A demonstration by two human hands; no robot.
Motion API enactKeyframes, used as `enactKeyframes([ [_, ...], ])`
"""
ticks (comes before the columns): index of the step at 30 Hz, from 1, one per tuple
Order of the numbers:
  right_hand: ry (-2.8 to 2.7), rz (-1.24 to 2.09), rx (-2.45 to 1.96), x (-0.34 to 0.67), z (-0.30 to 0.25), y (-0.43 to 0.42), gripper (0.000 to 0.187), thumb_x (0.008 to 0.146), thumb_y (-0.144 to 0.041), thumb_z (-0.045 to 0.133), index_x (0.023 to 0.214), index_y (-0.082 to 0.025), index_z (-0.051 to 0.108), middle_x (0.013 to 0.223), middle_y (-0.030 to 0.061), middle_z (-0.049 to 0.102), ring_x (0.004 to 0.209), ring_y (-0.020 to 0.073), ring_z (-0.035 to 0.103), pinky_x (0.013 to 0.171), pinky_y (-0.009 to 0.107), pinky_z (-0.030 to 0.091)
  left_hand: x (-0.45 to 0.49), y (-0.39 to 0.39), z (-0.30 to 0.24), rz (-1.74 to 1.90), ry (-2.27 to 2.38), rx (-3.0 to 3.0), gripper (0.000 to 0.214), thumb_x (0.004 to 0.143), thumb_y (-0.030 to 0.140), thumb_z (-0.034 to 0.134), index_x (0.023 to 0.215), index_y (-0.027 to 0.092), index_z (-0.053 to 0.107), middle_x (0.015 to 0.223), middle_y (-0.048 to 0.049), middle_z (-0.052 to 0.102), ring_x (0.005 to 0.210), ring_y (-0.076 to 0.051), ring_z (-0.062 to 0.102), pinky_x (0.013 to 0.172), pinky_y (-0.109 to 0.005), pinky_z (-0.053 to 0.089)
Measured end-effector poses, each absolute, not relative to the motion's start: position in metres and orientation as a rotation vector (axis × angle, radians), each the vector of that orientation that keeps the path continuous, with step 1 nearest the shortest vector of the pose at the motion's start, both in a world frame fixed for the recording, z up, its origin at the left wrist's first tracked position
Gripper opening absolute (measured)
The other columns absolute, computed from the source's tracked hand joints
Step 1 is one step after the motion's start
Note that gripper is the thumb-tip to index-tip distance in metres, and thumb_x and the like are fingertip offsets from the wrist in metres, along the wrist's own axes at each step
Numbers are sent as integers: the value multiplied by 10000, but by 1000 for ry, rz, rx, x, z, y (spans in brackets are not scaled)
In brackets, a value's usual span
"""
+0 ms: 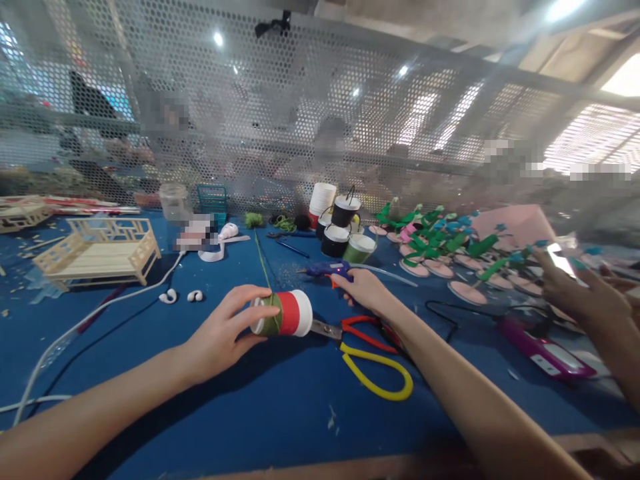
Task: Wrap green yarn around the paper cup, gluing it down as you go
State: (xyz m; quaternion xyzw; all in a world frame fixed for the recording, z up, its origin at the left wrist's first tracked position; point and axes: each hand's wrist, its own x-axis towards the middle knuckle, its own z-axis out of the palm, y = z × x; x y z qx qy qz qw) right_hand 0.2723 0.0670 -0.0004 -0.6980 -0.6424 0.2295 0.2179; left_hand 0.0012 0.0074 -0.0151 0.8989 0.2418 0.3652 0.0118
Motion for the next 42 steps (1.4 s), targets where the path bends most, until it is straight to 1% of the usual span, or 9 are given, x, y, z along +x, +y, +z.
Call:
enactKeyframes([
  [2, -1813, 493, -1972, 273, -1, 69, 267, 768, -308, 565, 543, -168, 533, 576, 82, 586, 655, 220, 619, 593, 309, 440, 2, 6, -15, 1134, 746, 2792, 288, 833, 106, 516, 1106, 181, 465, 1156, -127, 466, 1064, -228, 473, 874, -436, 469],
  [6, -1916, 281, -1905, 258, 11, 65, 234, 779, -309, 565, 624, -149, 636, 861, 150, 618, 974, 277, 543, 780, 359, 401, 3, 5, -18, 1137, 753, 2753, 299, 829, 94, 514, 1107, 193, 466, 1162, -119, 457, 1064, -221, 475, 881, -434, 471],
  [9, -2096, 387, -1699, 233, 25, 59, 352, 822, -431, 484, 678, -168, 670, 838, 79, 645, 862, 203, 579, 757, 291, 410, 3, 4, -20, 1116, 772, 2713, 320, 822, 78, 513, 1112, 205, 469, 1186, -115, 423, 1088, -222, 466, 895, -417, 471],
  [14, -2353, 1078, -1278, 193, 39, 49, 532, 854, -529, 334, 705, -141, 666, 664, 38, 629, 622, 145, 541, 574, 254, 388, 4, 1, -20, 1064, 752, 2721, 303, 826, 98, 517, 1108, 203, 483, 1147, -101, 393, 1072, -215, 471, 890, -381, 483],
  [21, -1893, 1356, -1257, 184, 39, 38, 133, 739, -239, 574, 671, -132, 615, 629, -17, 583, 572, 86, 489, 578, 217, 386, 4, 1, -17, 1103, 712, 2739, 289, 846, 124, 487, 1117, 224, 499, 1148, -97, 366, 1062, -229, 458, 875, -421, 483],
  [26, -1816, 1283, -1315, 191, 38, 35, 237, 779, -316, 531, 654, -142, 632, 534, -46, 523, 444, 58, 369, 475, 211, 314, 6, 2, -18, 1124, 703, 2719, 299, 834, 121, 499, 1111, 233, 517, 1113, -95, 380, 1040, -228, 470, 858, -431, 490],
  [30, -1959, 1304, -1300, 193, 36, 33, 416, 800, -484, 461, 697, -132, 658, 557, -11, 567, 500, 93, 451, 506, 232, 353, 6, -1, -15, 1084, 700, 2781, 310, 820, 104, 503, 1098, 235, 538, 1130, -95, 370, 1053, -238, 469, 838, -411, 505],
  [35, -1863, 1410, -1143, 193, 33, 30, 288, 663, -422, 651, 707, -137, 639, 705, 15, 629, 655, 120, 545, 633, 244, 424, 4, -3, -15, 1026, 710, 2835, 348, 819, 87, 464, 1117, 242, 549, 1170, -97, 343, 1052, -239, 473, 805, -372, 519],
  [42, -1775, 1528, -1176, 196, 35, 28, 229, 607, -329, 705, 692, -149, 591, 698, 1, 613, 631, 107, 544, 606, 240, 436, 2, -1, -16, 989, 740, 2818, 392, 802, 63, 497, 1131, 274, 530, 1181, -80, 376, 1076, -230, 467, 847, -385, 497],
])
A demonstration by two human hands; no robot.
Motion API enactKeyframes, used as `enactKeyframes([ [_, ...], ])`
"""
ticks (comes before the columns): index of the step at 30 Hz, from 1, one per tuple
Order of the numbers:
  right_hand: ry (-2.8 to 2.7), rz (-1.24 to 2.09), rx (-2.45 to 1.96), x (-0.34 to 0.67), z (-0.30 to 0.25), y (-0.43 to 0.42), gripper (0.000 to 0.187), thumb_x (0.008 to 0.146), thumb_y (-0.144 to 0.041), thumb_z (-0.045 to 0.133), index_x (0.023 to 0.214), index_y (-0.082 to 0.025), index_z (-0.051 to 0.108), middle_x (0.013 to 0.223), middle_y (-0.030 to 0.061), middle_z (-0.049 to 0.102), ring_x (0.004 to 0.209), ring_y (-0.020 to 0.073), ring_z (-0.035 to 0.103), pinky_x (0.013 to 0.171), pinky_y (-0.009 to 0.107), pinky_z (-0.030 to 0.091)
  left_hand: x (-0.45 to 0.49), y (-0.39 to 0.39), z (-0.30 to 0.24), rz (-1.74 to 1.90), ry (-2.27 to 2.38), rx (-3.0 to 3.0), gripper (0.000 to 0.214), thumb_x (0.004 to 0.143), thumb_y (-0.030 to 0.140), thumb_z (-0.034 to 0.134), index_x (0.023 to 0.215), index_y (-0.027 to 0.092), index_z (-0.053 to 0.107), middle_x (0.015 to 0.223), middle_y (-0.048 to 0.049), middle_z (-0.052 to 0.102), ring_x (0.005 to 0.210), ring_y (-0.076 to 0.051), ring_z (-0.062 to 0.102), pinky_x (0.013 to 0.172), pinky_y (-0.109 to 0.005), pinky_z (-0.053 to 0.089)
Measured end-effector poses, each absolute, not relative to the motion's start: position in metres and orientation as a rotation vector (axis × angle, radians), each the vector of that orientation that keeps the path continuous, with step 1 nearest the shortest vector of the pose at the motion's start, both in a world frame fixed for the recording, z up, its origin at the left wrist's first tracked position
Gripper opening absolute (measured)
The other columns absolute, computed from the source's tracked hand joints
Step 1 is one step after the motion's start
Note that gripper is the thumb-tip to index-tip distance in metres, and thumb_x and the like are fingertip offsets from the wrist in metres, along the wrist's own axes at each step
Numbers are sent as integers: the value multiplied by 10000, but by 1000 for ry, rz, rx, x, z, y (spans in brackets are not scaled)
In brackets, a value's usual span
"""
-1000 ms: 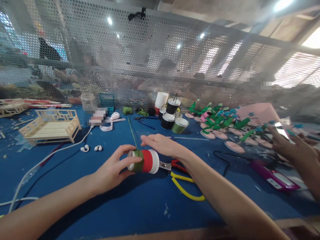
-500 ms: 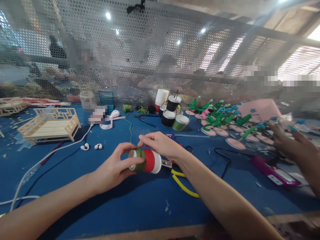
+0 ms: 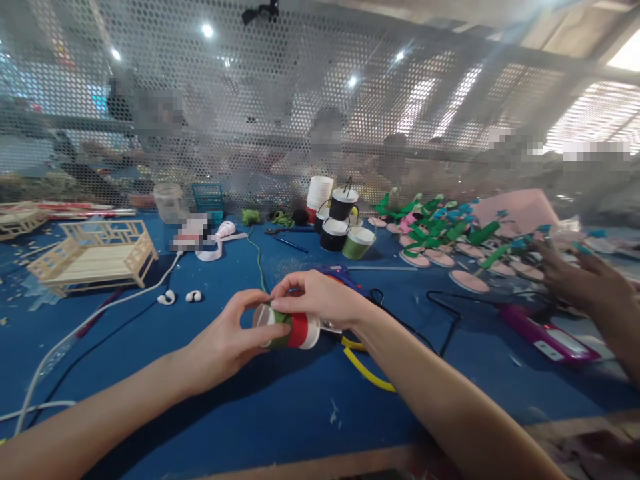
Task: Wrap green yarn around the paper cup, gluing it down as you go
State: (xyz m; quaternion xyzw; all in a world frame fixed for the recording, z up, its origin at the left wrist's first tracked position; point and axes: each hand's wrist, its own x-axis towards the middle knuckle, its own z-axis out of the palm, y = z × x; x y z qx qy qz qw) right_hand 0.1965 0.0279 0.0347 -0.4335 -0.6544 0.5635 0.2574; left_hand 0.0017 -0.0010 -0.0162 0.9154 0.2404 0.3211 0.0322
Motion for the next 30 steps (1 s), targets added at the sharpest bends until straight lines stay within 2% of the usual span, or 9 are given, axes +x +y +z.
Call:
enactKeyframes([
  [7, -1886, 1128, -1129, 196, 38, 24, 151, 741, -303, 570, 714, -155, 561, 728, 15, 607, 706, 128, 546, 675, 275, 431, 2, 1, -12, 1029, 687, 2814, 325, 840, 92, 473, 1133, 225, 519, 1147, -106, 354, 1070, -245, 462, 861, -421, 498],
  [9, -1815, 1108, -1089, 197, 39, 22, 144, 759, -296, 549, 708, -164, 526, 703, 8, 602, 689, 120, 549, 665, 273, 433, 2, 2, -11, 1053, 690, 2772, 320, 846, 126, 487, 1146, 235, 502, 1128, -102, 365, 1054, -237, 466, 857, -426, 499],
  [12, -1673, 1180, -1015, 200, 39, 20, 143, 744, -284, 566, 697, -176, 485, 660, -14, 587, 634, 103, 551, 630, 259, 441, 3, 2, -8, 1038, 710, 2681, 350, 851, 186, 510, 1191, 244, 454, 1136, -103, 388, 1059, -230, 465, 870, -421, 489],
  [17, -1552, 1187, -907, 205, 34, 21, 105, 695, -231, 607, 780, -173, 583, 680, -35, 577, 639, 81, 553, 665, 244, 448, 4, 1, -4, 991, 717, 2475, 429, 799, 279, 602, 1190, 212, 439, 1139, -116, 453, 1078, -245, 475, 909, -418, 452],
  [22, -1540, 1166, -923, 205, 30, 25, 123, 666, -237, 638, 768, -174, 612, 671, -33, 585, 599, 79, 532, 589, 234, 444, 7, 0, -5, 971, 671, 2236, 429, 757, 253, 652, 1146, 201, 480, 1086, -103, 486, 1023, -212, 517, 845, -335, 496],
  [30, -1492, 1159, -924, 203, 23, 32, 85, 640, -191, 651, 699, -153, 604, 583, -46, 572, 528, 63, 515, 539, 221, 446, 8, -2, -6, 934, 640, 2200, 423, 739, 254, 672, 1127, 217, 508, 1095, -103, 507, 1041, -223, 513, 889, -356, 470],
])
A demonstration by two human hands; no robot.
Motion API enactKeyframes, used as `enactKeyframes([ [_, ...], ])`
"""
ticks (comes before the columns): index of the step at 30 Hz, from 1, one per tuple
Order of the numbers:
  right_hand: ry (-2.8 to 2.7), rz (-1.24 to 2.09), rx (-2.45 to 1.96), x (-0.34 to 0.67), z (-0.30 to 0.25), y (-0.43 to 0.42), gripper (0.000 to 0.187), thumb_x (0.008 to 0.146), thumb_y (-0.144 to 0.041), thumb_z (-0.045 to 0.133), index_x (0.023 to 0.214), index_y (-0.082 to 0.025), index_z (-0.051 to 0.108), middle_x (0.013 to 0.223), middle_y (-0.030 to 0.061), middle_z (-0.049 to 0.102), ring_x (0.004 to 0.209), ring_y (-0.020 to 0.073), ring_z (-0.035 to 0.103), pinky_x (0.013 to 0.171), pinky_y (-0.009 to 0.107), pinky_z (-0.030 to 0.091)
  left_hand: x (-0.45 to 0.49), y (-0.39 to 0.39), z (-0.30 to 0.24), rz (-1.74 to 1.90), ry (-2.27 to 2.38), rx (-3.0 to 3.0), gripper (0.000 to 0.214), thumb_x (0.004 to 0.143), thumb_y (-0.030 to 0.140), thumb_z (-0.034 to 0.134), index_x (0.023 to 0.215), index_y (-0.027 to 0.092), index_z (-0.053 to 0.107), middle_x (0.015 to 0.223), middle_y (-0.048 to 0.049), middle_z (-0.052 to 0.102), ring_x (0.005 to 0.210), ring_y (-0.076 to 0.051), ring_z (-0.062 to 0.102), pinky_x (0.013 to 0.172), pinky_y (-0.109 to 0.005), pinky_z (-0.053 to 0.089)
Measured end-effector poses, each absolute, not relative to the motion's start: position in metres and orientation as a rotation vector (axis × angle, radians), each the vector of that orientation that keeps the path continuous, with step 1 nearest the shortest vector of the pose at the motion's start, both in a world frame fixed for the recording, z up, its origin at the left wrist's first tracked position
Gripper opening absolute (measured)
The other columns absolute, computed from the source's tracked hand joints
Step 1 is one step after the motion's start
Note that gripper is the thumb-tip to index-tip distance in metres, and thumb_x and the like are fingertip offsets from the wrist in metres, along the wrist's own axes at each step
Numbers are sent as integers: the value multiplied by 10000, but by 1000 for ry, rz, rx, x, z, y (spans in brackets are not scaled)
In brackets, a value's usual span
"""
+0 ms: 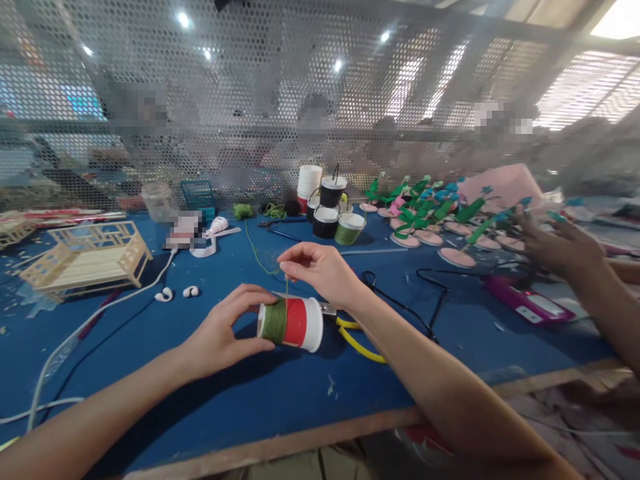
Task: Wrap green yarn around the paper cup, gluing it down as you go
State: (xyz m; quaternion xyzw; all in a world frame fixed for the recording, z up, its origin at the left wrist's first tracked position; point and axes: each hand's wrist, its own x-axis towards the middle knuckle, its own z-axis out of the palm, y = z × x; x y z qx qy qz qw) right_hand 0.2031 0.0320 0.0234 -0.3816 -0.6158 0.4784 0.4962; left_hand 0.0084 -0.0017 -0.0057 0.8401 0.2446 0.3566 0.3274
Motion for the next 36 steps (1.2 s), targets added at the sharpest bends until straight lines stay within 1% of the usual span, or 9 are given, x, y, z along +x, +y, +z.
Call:
enactKeyframes([
  [9, -1550, 1165, -964, 201, 21, 32, 40, 657, -163, 629, 669, -160, 591, 540, -57, 553, 487, 61, 500, 529, 223, 446, 7, -3, -3, 904, 621, 2366, 409, 757, 283, 656, 1123, 214, 488, 1118, -106, 504, 1065, -230, 509, 927, -379, 432],
  [17, -1548, 1260, -982, 200, 18, 31, 59, 639, -171, 645, 674, -147, 603, 549, -51, 562, 496, 61, 500, 530, 220, 432, 6, -3, -4, 971, 592, 2566, 342, 815, 298, 583, 1124, 202, 473, 1121, -111, 494, 1043, -207, 515, 891, -356, 460],
  [22, -1583, 1299, -971, 202, 14, 29, 77, 639, -192, 653, 688, -147, 615, 543, -48, 562, 501, 66, 497, 532, 225, 418, 7, -4, -4, 1008, 542, 2703, 295, 843, 268, 543, 1117, 192, 467, 1113, -117, 488, 1038, -203, 496, 872, -364, 469],
  [28, -1624, 1295, -1006, 201, 15, 27, 57, 645, -184, 644, 681, -145, 624, 592, -33, 584, 548, 74, 506, 553, 226, 413, 8, -3, -3, 1049, 482, 2797, 257, 855, 235, 525, 1101, 189, 469, 1089, -125, 503, 1042, -223, 482, 856, -408, 467],
  [36, -1691, 1286, -1041, 201, 21, 22, 33, 664, -172, 629, 681, -144, 624, 637, -16, 600, 602, 91, 529, 598, 239, 420, 10, -2, -4, 1099, 409, 2880, 219, 859, 165, 510, 1076, 156, 487, 1091, -131, 493, 1050, -235, 465, 842, -416, 470],
])
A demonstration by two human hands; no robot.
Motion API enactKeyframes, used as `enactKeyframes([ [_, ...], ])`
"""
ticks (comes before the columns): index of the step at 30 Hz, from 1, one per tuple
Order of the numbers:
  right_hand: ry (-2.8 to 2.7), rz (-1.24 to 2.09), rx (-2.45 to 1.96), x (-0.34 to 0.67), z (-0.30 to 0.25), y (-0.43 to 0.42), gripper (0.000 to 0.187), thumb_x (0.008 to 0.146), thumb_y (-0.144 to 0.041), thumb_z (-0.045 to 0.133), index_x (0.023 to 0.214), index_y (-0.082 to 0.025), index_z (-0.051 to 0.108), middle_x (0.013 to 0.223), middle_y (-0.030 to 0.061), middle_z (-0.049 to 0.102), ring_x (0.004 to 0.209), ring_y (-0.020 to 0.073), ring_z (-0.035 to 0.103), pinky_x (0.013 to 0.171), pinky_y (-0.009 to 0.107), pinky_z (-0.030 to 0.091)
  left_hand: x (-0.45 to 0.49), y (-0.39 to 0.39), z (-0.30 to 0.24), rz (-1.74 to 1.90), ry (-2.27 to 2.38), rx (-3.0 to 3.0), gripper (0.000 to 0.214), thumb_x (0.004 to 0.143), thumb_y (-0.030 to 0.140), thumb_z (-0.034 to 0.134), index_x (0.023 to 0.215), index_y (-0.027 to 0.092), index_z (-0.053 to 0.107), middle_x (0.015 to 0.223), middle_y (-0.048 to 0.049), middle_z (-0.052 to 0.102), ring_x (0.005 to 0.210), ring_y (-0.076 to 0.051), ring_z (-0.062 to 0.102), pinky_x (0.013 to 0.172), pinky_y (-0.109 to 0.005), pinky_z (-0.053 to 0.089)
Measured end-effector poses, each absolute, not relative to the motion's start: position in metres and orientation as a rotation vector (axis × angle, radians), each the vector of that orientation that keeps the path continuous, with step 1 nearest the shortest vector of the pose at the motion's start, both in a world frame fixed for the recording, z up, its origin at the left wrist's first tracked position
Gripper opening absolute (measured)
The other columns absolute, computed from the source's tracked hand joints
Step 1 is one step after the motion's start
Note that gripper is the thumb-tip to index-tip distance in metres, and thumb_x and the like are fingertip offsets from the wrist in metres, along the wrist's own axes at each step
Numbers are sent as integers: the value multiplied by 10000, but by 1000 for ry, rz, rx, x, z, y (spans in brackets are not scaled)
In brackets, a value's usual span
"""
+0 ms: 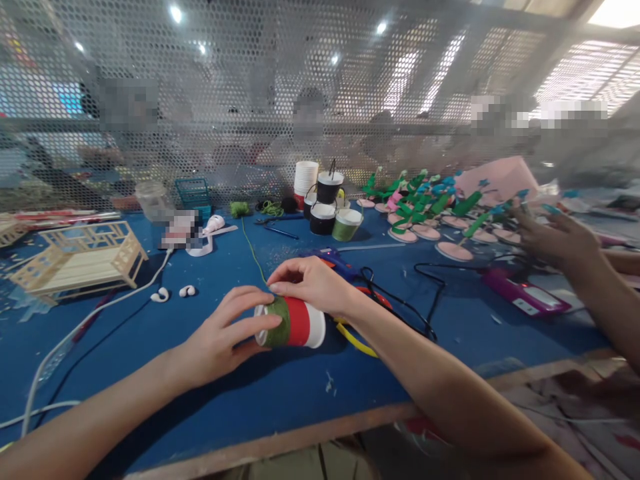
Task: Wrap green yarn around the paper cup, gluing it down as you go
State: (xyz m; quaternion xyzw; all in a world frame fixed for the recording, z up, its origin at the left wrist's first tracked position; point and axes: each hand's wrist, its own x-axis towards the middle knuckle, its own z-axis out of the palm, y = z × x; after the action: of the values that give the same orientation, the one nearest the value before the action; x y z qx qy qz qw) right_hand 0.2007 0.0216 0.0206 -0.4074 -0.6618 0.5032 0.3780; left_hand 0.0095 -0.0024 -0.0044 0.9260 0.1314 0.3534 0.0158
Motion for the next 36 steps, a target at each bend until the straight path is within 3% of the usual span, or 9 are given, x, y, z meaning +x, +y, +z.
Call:
enactKeyframes([
  [17, -1708, 1272, -1122, 198, 21, 24, 45, 666, -134, 634, 692, -155, 604, 586, -35, 565, 575, 90, 520, 597, 242, 423, 9, -3, -4, 1088, 429, 2914, 287, 847, 118, 503, 1120, 201, 473, 1103, -120, 498, 1074, -244, 458, 840, -421, 467],
  [20, -1662, 1331, -1150, 198, 20, 26, 43, 733, -152, 595, 773, -143, 609, 606, -15, 591, 597, 99, 548, 629, 248, 439, 9, -3, -4, 1092, 450, 2869, 287, 838, 129, 524, 1112, 205, 481, 1100, -116, 502, 1065, -238, 467, 859, -420, 457],
  [25, -1524, 1340, -1239, 206, 22, 30, 330, 875, -387, 418, 910, -116, 604, 872, 103, 660, 779, 155, 611, 721, 295, 466, 7, 1, -7, 1046, 691, 2564, 350, 797, 240, 606, 1121, 208, 477, 1108, -107, 487, 1036, -221, 498, 874, -393, 458],
  [30, -1899, 1154, -1173, 221, 24, 25, 384, 789, -479, 525, 982, -160, 620, 995, 82, 646, 898, 200, 578, 752, 313, 448, 6, 7, -12, 1155, 756, 2183, 400, 749, 293, 662, 1105, 231, 490, 1076, -76, 482, 1038, -208, 490, 886, -383, 458],
  [36, -2023, 1120, -1168, 222, 24, 18, 459, 721, -438, 614, 1070, -143, 571, 917, 62, 634, 771, 168, 574, 654, 282, 448, 7, 4, -9, 1095, 805, 2056, 515, 716, 271, 688, 1166, 233, 440, 1130, -76, 453, 1052, -212, 491, 914, -397, 451],
])
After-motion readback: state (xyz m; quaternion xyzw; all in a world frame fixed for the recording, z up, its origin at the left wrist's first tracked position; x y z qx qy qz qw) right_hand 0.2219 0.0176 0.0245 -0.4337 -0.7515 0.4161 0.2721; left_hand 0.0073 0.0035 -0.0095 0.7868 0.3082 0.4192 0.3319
